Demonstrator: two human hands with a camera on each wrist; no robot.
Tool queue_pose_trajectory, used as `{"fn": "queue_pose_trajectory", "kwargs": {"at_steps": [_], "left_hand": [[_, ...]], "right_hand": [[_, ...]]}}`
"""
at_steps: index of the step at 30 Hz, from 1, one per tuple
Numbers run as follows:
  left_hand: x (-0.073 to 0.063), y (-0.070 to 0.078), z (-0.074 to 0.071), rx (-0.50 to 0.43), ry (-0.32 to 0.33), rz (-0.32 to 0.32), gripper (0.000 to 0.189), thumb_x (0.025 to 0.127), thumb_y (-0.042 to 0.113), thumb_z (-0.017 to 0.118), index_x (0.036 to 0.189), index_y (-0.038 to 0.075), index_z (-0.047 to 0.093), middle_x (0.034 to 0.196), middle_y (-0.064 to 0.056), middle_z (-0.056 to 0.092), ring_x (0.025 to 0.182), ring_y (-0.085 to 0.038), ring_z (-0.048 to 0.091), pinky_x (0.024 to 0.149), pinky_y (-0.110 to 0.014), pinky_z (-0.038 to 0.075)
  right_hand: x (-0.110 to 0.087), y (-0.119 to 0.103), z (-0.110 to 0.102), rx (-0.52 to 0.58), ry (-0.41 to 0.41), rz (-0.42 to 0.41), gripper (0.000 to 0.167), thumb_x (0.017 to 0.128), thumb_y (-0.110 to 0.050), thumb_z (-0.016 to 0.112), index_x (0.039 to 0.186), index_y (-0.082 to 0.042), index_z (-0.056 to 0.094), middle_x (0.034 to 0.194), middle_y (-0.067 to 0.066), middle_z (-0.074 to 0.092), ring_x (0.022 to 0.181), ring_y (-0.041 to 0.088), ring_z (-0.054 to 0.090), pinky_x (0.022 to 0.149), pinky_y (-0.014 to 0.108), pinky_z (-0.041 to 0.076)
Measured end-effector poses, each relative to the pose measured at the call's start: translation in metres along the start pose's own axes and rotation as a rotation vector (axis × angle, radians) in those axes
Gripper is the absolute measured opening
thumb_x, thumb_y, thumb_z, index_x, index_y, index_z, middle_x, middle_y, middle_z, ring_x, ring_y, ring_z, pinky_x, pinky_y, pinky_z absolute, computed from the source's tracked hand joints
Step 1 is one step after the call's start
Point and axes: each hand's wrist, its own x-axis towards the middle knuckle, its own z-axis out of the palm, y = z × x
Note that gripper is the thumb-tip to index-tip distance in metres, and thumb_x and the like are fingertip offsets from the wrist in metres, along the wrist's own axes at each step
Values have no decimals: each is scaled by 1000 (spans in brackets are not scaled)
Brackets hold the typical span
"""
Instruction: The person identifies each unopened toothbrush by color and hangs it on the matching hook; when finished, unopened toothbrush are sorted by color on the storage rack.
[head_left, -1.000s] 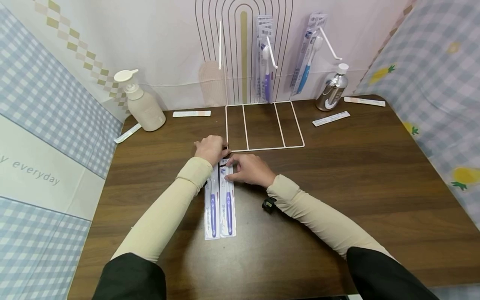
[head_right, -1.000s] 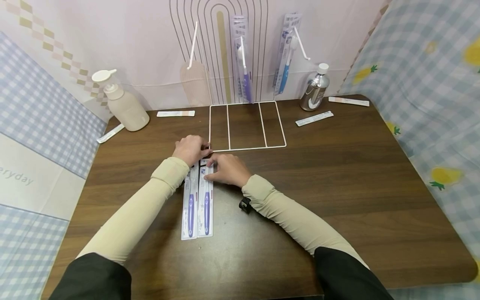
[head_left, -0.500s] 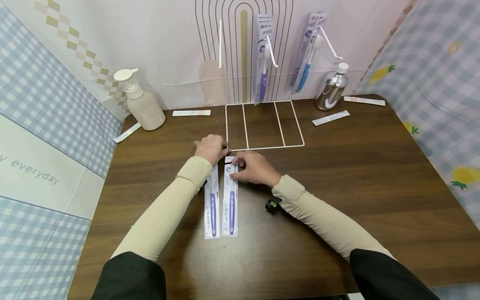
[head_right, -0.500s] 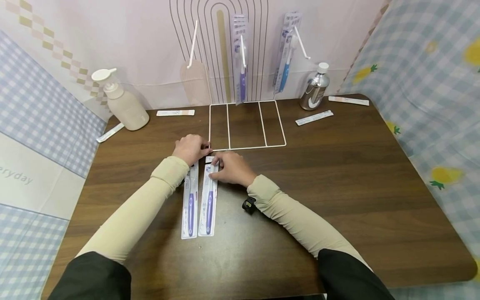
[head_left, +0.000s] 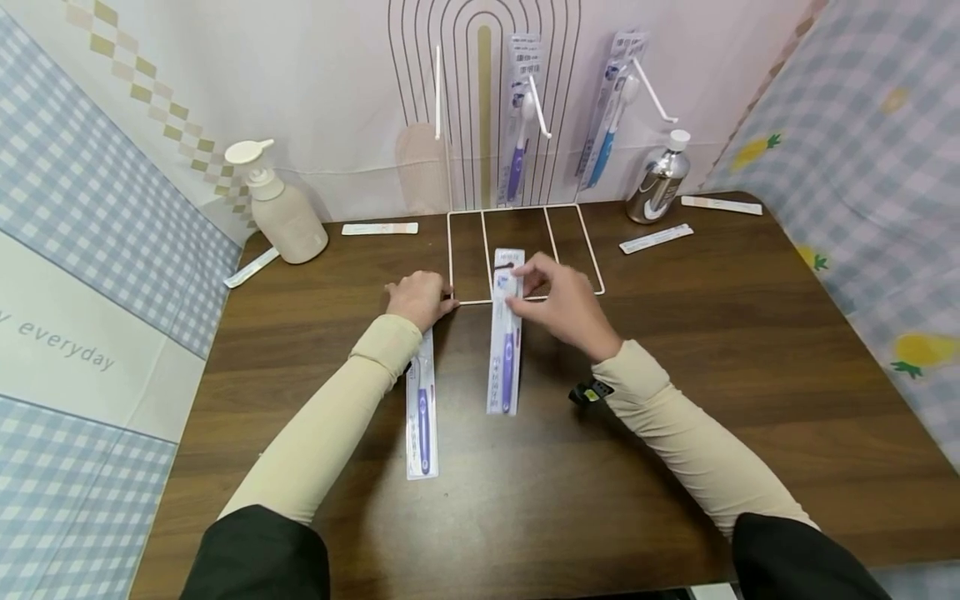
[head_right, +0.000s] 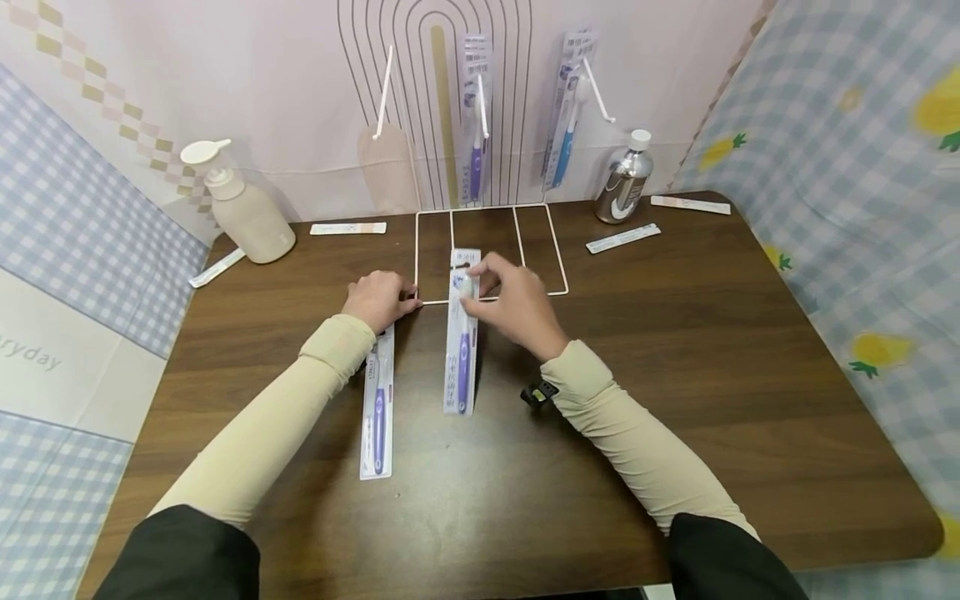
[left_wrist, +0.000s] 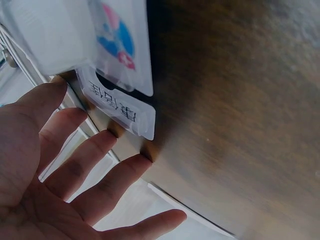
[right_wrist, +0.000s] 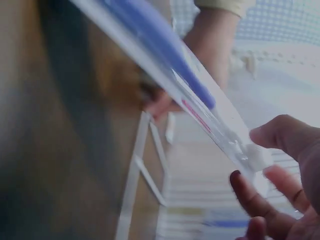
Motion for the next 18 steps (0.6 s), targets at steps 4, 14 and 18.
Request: {"fn": "queue_pose_trajectory", "kwargs": {"at_steps": [4,14,18], "left_hand": [[0,-1,1,-8,-2,5,27,100,35,76,120,18,82,128,-14,74,114,-47,70,102,-79,40],[1,-1,1,-5,-2,1,26,99,36,77,118,18,82,127,-14,74,114,-47,70,101,-79,41],[0,-1,1,-3,0,6,27,99,36,76,119,18,81,127,-15,74,114,-47,70,101,-79,40]], "right_hand": [[7,-14,-27,-86,156,-139,34,82,-15,90,111,-9,74,96,5,79,80,24,62,73,37,41],[18,-54,-86,-96,438,-320,38,83,-10,89,120,-10,79,97,7,79,71,17,42,66,25,31],[24,-60,-95,-92,483,-291,39,84,-11,89,122,-14,80,100,6,81,72,15,41,67,24,32]]}}
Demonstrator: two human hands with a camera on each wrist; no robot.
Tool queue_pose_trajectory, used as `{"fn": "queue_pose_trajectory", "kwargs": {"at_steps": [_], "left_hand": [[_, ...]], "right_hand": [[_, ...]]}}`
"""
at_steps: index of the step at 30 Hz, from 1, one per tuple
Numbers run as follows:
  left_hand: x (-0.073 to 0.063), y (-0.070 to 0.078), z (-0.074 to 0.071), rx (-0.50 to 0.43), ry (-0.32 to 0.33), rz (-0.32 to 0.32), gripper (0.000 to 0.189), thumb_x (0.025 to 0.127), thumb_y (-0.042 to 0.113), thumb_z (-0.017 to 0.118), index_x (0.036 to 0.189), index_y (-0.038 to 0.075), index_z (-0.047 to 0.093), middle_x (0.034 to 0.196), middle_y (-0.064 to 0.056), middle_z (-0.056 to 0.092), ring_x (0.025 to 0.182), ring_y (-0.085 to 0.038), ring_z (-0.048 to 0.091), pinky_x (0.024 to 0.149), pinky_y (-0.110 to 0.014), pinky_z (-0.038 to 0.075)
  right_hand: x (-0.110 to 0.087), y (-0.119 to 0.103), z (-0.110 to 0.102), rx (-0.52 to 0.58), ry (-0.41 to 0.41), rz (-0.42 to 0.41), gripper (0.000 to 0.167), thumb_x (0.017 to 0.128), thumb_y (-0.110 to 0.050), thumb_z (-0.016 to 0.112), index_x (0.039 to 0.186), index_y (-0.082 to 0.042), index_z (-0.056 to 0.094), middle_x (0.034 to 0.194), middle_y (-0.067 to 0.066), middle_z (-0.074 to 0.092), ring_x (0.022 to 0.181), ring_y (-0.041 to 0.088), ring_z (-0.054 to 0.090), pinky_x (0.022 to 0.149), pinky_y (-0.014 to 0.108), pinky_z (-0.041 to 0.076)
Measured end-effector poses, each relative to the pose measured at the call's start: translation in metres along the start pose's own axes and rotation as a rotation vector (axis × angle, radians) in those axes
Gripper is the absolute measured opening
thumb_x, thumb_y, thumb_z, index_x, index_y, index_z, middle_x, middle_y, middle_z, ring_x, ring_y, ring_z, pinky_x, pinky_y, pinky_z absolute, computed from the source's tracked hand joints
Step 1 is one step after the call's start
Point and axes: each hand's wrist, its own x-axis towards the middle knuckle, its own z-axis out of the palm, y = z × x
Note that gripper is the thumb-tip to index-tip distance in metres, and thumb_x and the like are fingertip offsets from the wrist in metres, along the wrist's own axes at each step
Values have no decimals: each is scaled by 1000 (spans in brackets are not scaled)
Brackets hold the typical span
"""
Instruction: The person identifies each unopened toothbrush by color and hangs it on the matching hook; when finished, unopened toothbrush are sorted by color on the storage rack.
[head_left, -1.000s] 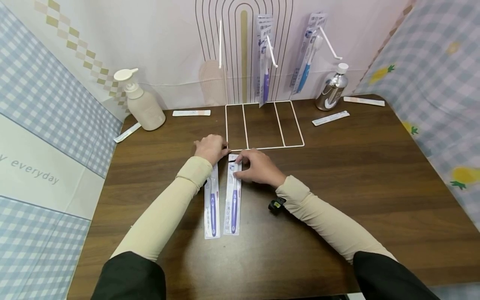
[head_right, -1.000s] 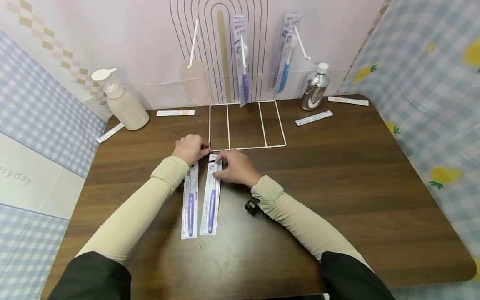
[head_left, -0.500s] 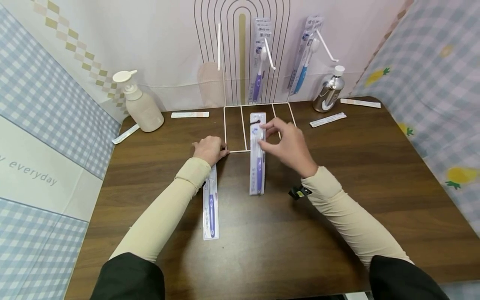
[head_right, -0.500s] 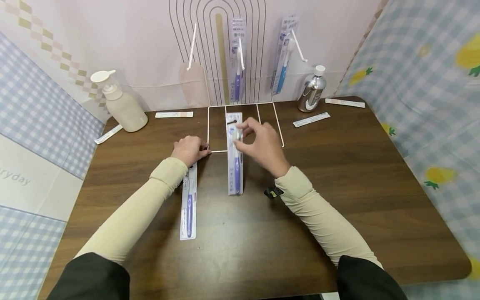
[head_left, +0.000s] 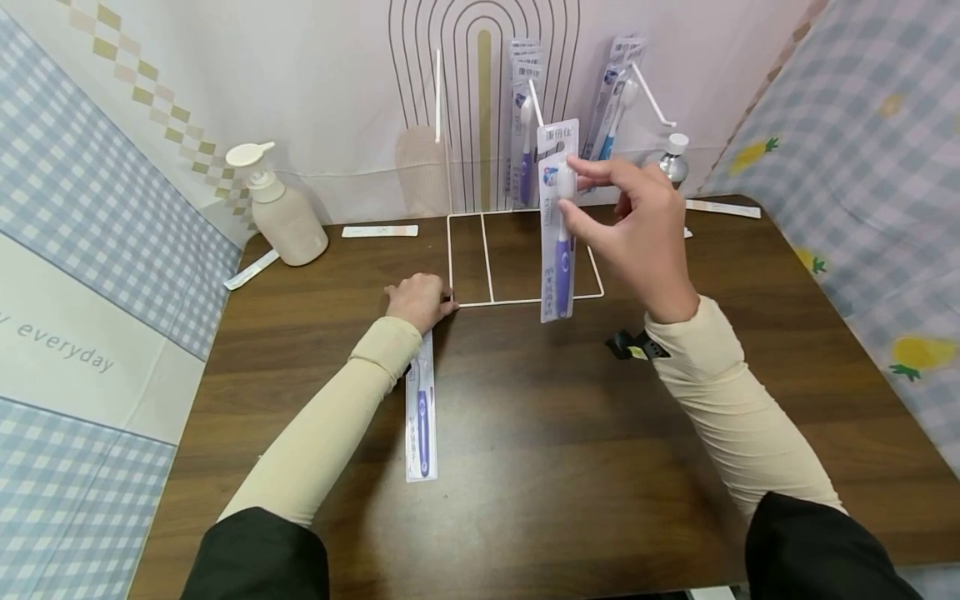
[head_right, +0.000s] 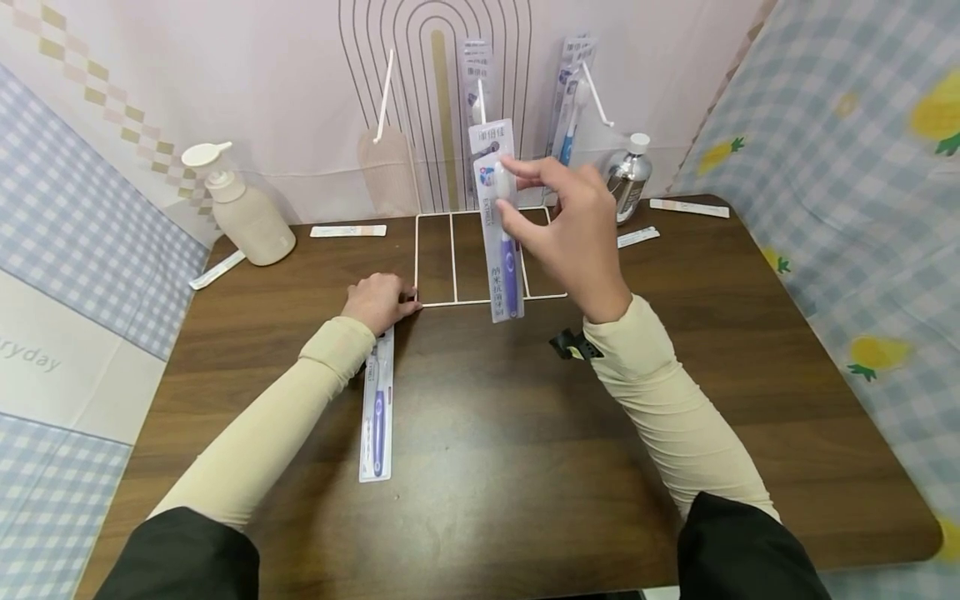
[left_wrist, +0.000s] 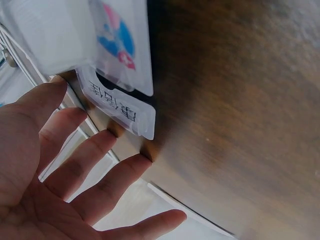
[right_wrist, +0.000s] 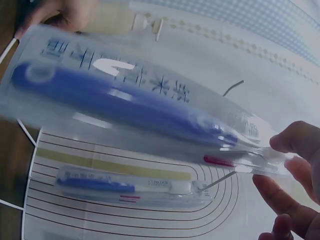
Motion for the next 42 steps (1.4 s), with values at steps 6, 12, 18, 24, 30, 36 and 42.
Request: {"fn": "queue_pose_trajectory", "kwargs": {"at_steps": [6,12,18,24,30,36,42], "left_hand": [[0,0,0,3,-4,-6,29,100,37,76,121,18,81,128,-14,74,115,-47,69,102,-79,40],[2,0,1,1,-13,-11,30,100,37,76,122,18,81,129,-13,73,116,-46,69,103,-79,39],[1,0,0,3,-12,-13,28,99,37,76,120,19,81,128,-13,74,115,-45,70,102,-79,40],[1,0,0,8,-13,-17,29,99,37,76,120,19,81,128,-14,74,115,-46,70,102,-78,40],[4,0,2,8,-7,-3,28,99,38,76,120,20,82,127,-14,74,114,-45,70,101,-79,41],[5,1,1,11,-10,-4,27,99,38,76,120,21,82,128,-13,74,113,-45,70,98,-75,44],[2,0,0,13,-9,0,26,99,37,76,118,20,82,127,-14,74,112,-45,71,96,-72,47]], "right_hand": [[9,2,9,0,3,42,38,85,-15,89,122,-18,81,101,5,81,74,14,42,72,25,33],[21,17,32,10,2,74,35,85,-15,90,119,-14,81,102,7,81,74,14,51,77,28,33],[44,35,57,-16,7,153,33,86,-17,89,118,-11,80,106,8,80,97,27,71,89,31,40],[65,50,75,-72,-3,213,34,89,-20,87,120,-11,78,114,3,79,105,21,71,100,27,40],[76,57,84,-97,-4,243,35,91,-21,85,122,-11,76,114,1,79,109,23,68,97,25,39],[77,55,83,-101,-12,259,40,91,-22,85,128,-15,74,118,1,78,111,20,67,99,24,37],[53,49,83,-44,-12,188,36,90,-19,86,123,-11,76,119,1,78,112,17,69,100,28,36]]}}
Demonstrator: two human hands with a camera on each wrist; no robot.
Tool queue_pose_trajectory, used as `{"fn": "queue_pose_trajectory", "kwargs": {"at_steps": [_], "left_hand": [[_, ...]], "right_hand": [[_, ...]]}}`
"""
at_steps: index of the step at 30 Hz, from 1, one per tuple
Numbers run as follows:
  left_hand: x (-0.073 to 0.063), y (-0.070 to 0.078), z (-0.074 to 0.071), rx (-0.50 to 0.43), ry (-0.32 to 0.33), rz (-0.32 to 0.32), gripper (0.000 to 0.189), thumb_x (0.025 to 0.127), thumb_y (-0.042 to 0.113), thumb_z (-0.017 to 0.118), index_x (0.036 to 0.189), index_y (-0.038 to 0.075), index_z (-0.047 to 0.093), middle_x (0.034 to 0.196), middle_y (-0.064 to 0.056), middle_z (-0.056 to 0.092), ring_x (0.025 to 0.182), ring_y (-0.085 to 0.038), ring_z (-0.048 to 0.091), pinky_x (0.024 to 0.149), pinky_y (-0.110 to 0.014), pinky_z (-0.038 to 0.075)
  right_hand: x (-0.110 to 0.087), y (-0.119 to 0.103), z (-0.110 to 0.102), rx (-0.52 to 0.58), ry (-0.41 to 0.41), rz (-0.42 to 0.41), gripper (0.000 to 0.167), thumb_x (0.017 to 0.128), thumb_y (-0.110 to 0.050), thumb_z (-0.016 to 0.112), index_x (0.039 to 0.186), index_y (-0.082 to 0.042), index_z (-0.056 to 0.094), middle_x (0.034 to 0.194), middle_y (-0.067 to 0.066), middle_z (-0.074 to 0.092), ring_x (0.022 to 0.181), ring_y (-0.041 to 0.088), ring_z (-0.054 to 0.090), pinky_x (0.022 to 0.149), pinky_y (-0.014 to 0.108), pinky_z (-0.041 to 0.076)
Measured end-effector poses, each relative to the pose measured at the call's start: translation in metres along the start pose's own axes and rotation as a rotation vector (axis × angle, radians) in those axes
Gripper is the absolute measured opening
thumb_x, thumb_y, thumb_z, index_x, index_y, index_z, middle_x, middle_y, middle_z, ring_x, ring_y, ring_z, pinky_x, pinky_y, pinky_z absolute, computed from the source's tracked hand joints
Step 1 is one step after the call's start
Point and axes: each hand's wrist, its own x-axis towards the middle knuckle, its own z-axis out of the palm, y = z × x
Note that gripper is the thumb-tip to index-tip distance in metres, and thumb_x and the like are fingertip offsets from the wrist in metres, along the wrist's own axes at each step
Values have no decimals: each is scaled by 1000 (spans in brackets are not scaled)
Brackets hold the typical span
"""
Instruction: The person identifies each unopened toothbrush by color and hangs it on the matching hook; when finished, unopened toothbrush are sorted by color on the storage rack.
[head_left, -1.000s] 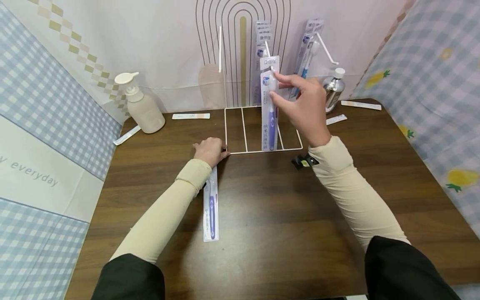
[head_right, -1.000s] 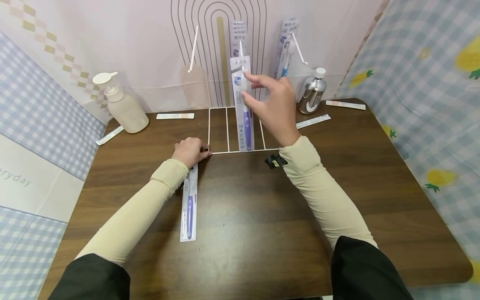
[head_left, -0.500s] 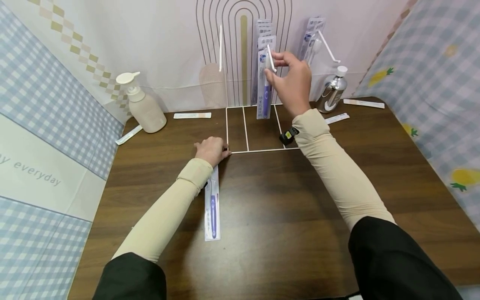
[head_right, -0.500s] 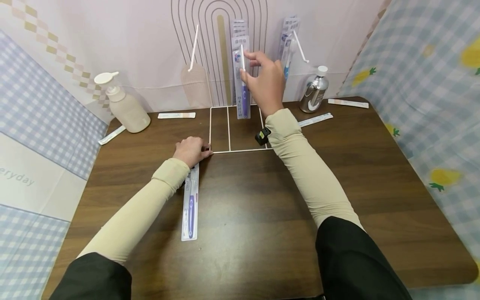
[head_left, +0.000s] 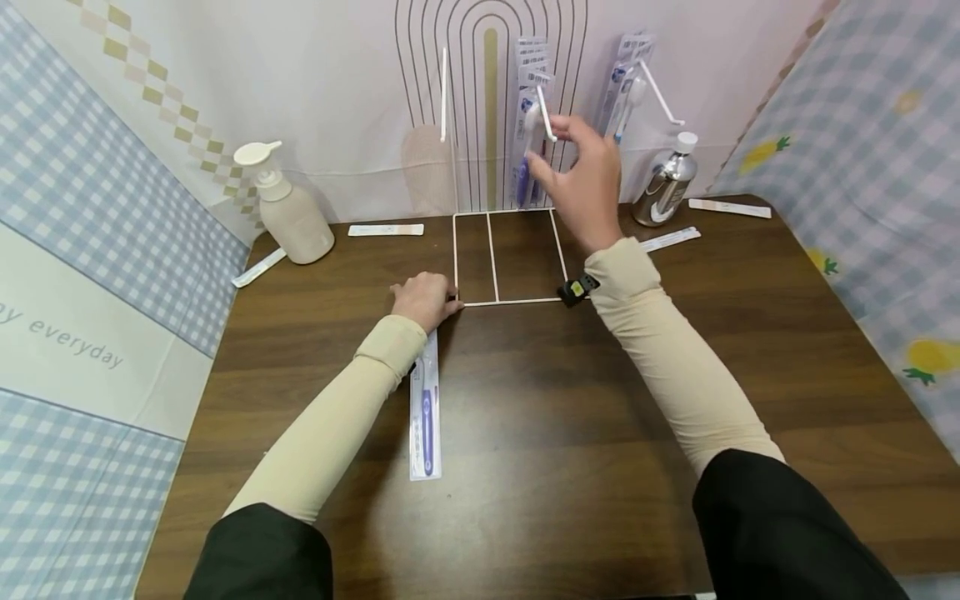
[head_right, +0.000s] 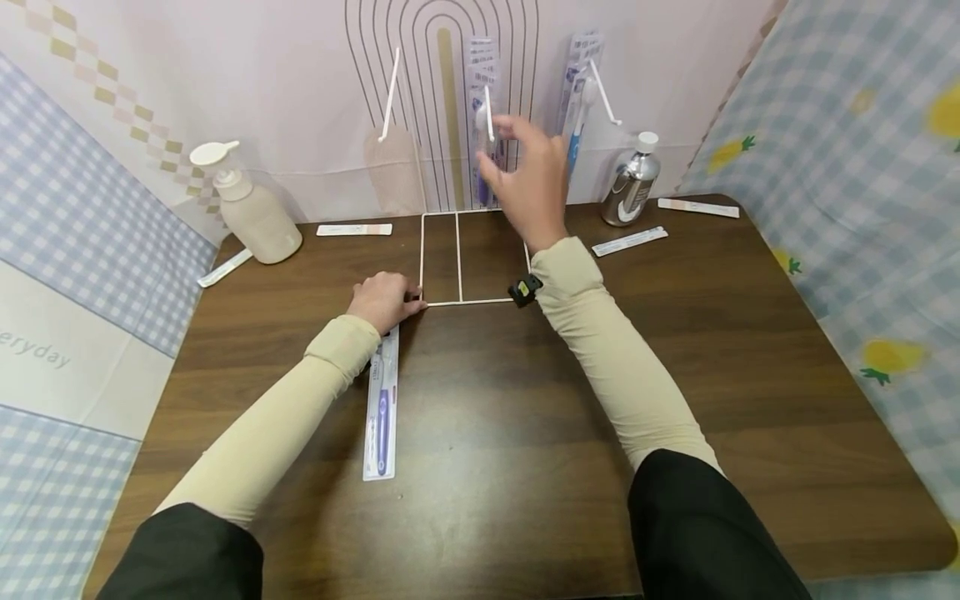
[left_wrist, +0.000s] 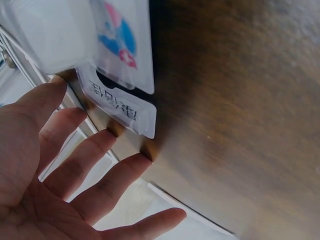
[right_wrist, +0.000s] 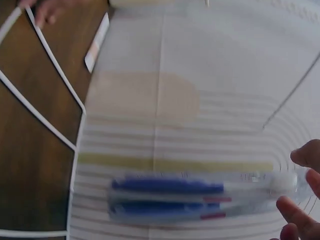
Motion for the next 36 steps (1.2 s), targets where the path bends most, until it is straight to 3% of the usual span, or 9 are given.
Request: {"fn": "queue_pose_trajectory", "kwargs": {"at_steps": [4,6,12,21,28,32,36], "left_hand": [[0,0,-1,-3,2,3,25,99,37,76,115,19,83,125,-15,75,111,-45,71,95,-72,47],[0,0,-1,-4,4,4,25,99,37,77,114,20,83,124,-15,75,111,-45,71,95,-72,47],[1,-1,-1,-10,9,11,21,98,37,78,107,19,84,121,-15,76,110,-46,71,96,-73,47],[1,0,-2,-13,18,-6,22,99,33,77,112,17,83,123,-17,75,110,-46,71,97,-73,47],[-1,0,-2,-20,12,-2,20,98,36,78,110,20,83,122,-13,76,110,-44,71,95,-70,48],[0,0,-2,-18,-3,-9,22,99,37,77,113,21,83,125,-14,75,112,-44,71,95,-70,48],[0,-1,-2,-18,-11,-14,25,99,38,76,117,21,82,128,-14,74,114,-43,70,96,-69,47]], "right_hand": [[-29,-5,5,61,-70,-62,29,89,-17,86,115,-7,78,109,9,78,101,24,70,98,32,41],[-45,-9,9,98,-127,-78,24,90,-17,85,111,-6,79,102,11,78,91,25,69,89,33,46],[-99,-20,27,166,-329,-37,11,93,-21,83,98,-13,80,89,-2,77,74,13,66,67,28,50],[-159,-27,53,126,-598,25,7,93,-24,82,95,-18,84,84,-9,77,72,6,67,69,27,51],[-181,-27,76,66,-803,38,22,93,-28,82,111,-14,83,78,-9,73,65,2,61,63,24,49],[-184,-27,87,33,-848,47,36,91,-31,84,122,-13,80,72,-7,67,63,3,58,59,25,47],[-186,-27,94,25,-851,64,39,89,-34,86,122,-15,80,70,-5,65,63,7,57,59,27,46]]}}
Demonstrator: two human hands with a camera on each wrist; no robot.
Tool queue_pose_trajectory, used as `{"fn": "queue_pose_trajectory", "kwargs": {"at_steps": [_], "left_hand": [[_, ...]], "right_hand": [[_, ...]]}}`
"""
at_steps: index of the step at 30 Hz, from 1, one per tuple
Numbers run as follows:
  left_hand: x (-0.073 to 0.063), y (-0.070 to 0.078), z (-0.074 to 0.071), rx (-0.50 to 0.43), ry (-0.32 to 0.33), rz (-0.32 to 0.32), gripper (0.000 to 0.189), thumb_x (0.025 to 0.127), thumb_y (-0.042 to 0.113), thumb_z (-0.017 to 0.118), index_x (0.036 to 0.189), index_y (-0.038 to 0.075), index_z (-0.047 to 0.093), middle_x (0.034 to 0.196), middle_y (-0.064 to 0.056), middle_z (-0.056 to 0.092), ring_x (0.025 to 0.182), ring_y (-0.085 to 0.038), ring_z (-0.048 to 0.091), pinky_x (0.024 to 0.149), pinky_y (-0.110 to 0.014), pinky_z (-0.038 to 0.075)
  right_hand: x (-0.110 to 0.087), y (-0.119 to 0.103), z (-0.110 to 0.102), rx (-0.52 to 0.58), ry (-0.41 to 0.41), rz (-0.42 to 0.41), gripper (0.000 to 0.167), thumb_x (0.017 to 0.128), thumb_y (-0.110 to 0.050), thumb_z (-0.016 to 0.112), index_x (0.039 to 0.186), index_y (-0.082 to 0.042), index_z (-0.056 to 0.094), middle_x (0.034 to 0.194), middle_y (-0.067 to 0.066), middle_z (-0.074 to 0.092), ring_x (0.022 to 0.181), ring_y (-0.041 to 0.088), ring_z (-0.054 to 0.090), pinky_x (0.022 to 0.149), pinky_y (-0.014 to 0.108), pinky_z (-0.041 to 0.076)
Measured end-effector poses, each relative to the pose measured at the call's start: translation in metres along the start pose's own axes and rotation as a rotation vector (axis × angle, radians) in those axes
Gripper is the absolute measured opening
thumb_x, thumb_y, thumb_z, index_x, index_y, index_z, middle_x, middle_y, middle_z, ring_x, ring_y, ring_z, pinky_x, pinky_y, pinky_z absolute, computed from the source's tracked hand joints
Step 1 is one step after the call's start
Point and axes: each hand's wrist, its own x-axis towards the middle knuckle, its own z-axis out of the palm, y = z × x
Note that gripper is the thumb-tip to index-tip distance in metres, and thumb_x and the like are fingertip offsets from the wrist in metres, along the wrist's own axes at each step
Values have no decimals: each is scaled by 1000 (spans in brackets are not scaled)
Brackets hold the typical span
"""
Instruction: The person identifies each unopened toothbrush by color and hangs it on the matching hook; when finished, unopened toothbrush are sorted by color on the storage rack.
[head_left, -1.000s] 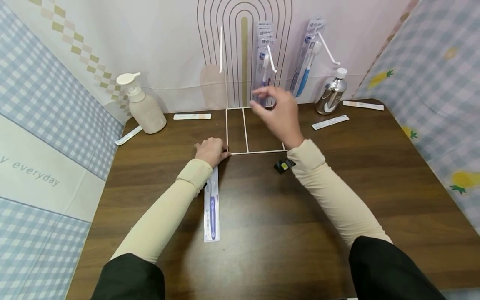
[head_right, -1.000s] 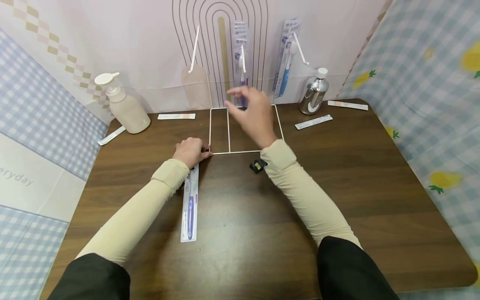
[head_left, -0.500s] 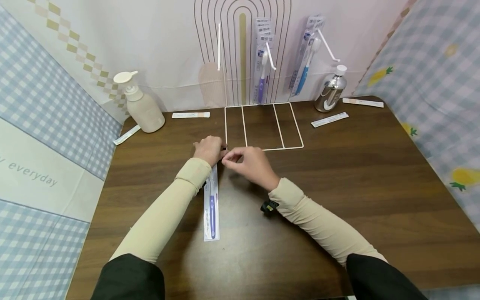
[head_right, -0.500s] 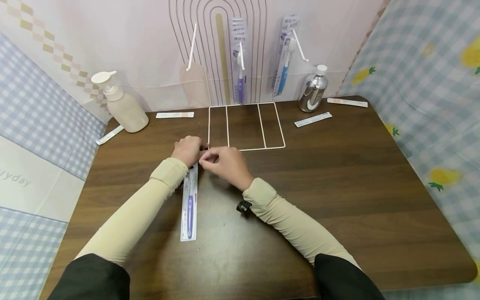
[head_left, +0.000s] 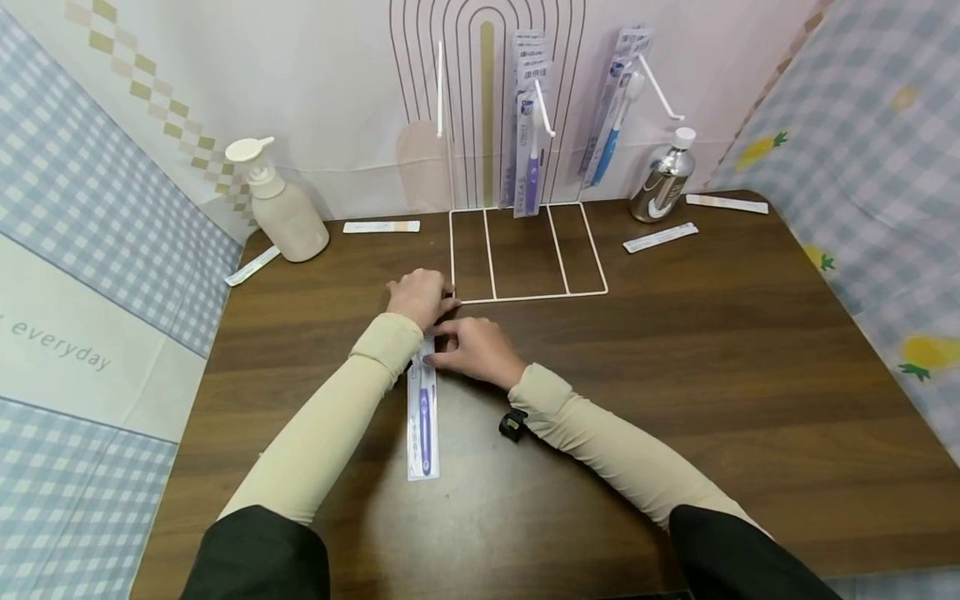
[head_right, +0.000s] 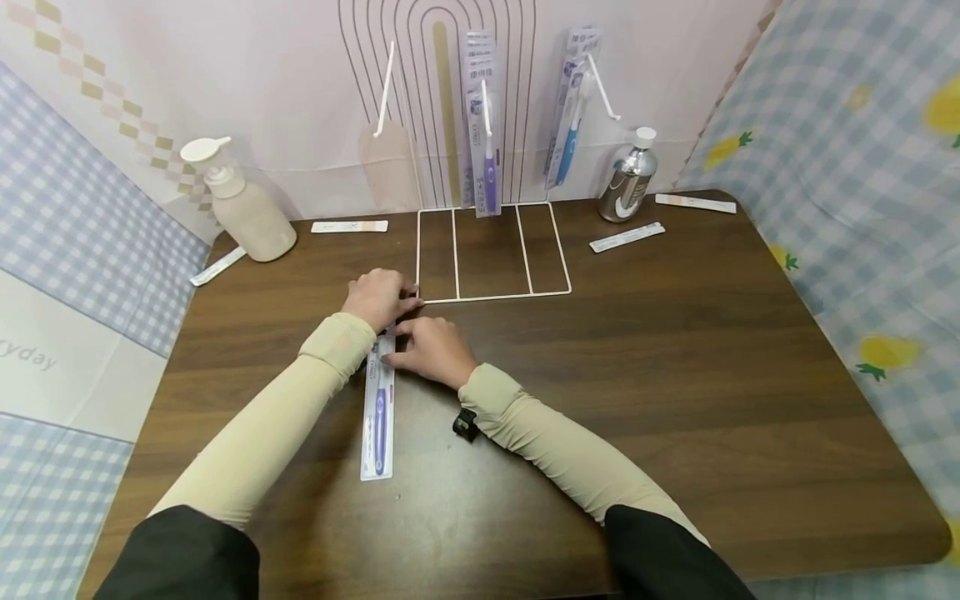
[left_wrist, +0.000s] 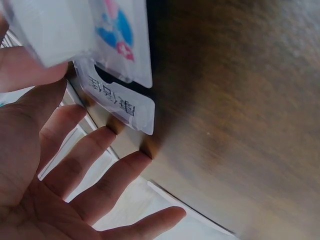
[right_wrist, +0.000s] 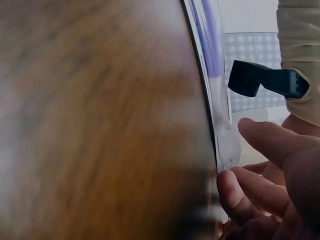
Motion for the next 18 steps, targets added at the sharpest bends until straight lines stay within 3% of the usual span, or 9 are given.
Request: {"fn": "queue_pose_trajectory", "kwargs": {"at_steps": [8,12,18], "left_hand": [[-1,-1,1,-13,8,9,27,100,36,75,118,18,81,127,-14,74,115,-44,69,97,-70,47],[-1,-1,2,-19,7,8,25,100,36,75,115,17,82,125,-14,75,113,-44,70,95,-69,47],[1,1,1,-2,3,20,24,99,36,76,114,18,82,125,-13,75,113,-44,70,95,-69,48]], "right_hand": [[5,-5,6,-43,26,43,37,85,-40,89,112,-16,81,91,-1,77,70,15,63,65,31,51],[6,-5,7,-66,27,68,35,84,-40,90,108,-16,80,86,-3,74,69,14,62,63,30,50],[-4,0,0,41,14,60,30,83,-32,91,105,-15,80,79,-5,69,70,8,58,68,27,48]]}}
